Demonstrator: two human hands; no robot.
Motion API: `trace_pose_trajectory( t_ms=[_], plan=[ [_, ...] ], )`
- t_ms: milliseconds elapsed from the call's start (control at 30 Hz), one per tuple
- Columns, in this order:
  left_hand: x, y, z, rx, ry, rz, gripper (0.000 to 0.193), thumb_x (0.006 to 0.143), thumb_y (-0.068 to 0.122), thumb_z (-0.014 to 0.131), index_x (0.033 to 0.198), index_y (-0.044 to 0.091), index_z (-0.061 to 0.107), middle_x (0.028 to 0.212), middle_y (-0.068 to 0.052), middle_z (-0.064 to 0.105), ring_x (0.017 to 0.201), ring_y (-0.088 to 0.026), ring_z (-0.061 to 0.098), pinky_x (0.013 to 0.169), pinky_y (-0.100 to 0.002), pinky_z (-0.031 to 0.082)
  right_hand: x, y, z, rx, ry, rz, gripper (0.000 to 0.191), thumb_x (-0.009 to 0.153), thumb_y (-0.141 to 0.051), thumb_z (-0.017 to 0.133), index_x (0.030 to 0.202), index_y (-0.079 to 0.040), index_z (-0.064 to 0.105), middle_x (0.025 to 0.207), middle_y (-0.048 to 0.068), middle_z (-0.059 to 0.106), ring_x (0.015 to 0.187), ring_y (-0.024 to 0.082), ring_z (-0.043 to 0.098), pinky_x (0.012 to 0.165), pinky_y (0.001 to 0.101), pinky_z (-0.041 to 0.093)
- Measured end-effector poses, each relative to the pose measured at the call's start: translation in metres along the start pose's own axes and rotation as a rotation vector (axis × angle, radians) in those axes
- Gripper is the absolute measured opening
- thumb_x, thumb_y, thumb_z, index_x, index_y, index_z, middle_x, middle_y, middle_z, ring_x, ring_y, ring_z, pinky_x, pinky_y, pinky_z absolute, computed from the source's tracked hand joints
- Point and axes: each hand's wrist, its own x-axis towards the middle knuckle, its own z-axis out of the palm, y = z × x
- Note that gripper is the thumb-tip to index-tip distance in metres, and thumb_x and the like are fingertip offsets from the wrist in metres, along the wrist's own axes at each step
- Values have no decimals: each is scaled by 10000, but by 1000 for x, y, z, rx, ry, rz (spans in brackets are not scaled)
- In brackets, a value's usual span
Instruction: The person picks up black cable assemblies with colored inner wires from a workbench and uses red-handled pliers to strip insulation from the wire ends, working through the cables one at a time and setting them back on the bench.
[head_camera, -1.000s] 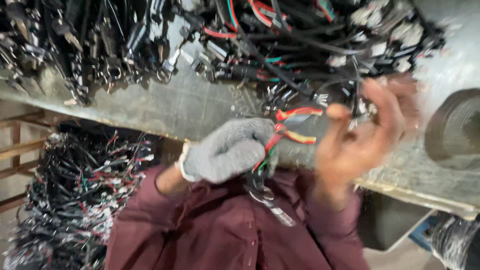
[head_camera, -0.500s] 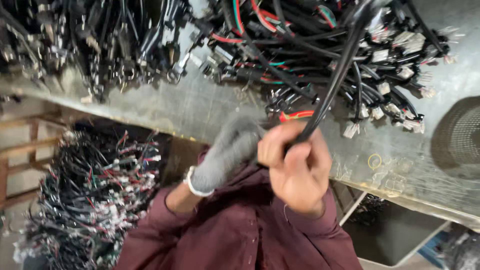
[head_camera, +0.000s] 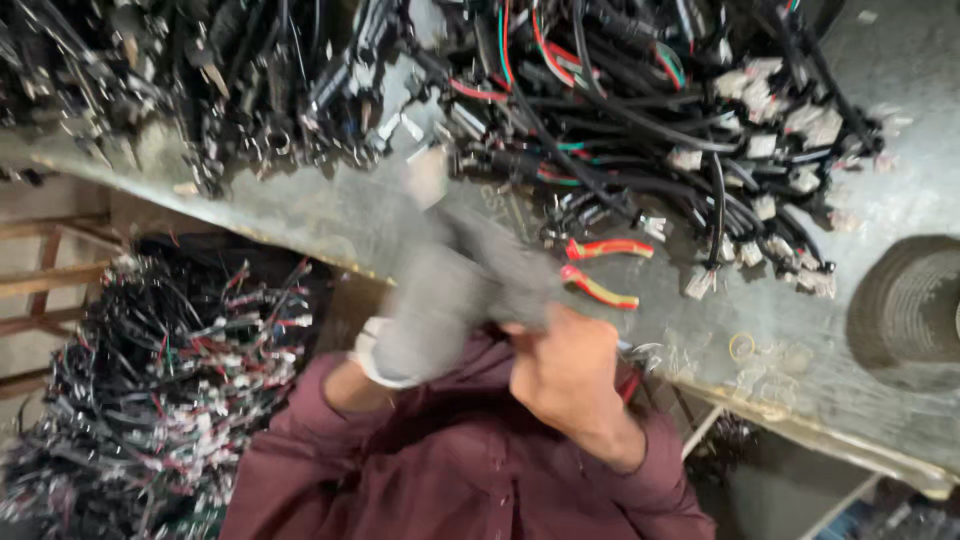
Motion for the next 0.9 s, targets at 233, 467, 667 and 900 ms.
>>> trace_pose_trajectory(
  t_ms=[233, 467, 667, 900],
  plan=[
    [7, 39, 24, -298, 127, -58, 214, 1075, 39, 577, 1231, -108, 579, 1014, -124, 585, 876, -227, 594, 767, -366, 529, -20, 27, -19, 51, 243, 84, 274, 937, -137, 563, 1147, 32, 611, 1154, 180, 683, 1093, 362, 643, 955, 464, 495],
    [-19, 27, 72, 420, -487, 47, 204, 985, 246, 657, 1093, 77, 690, 915, -115, 701, 828, -334, 698, 712, -451, 558, 5, -5, -111, 1374, 88, 88, 65, 986, -227, 570, 978, -163, 559, 700, -15, 589, 721, 170, 585, 903, 404, 378],
    [5, 35, 46, 424, -401, 314, 180, 1061, 303, 639, 1093, 127, 649, 951, -67, 678, 897, -278, 684, 828, -406, 536, -41, 69, -85, 1574, -15, -280, 101, 1041, -188, 522, 1104, -121, 564, 795, 22, 595, 694, 163, 591, 779, 351, 419],
    [4, 25, 13, -447, -195, -471, 362, 1012, 298, 614, 1300, 82, 657, 938, -43, 692, 740, -131, 563, 682, -299, 473, 13, 45, -60, 1466, 850, 178, 310, 1076, -160, 472, 1330, -36, 600, 1015, 99, 637, 729, 173, 625, 639, 269, 494]
  ],
)
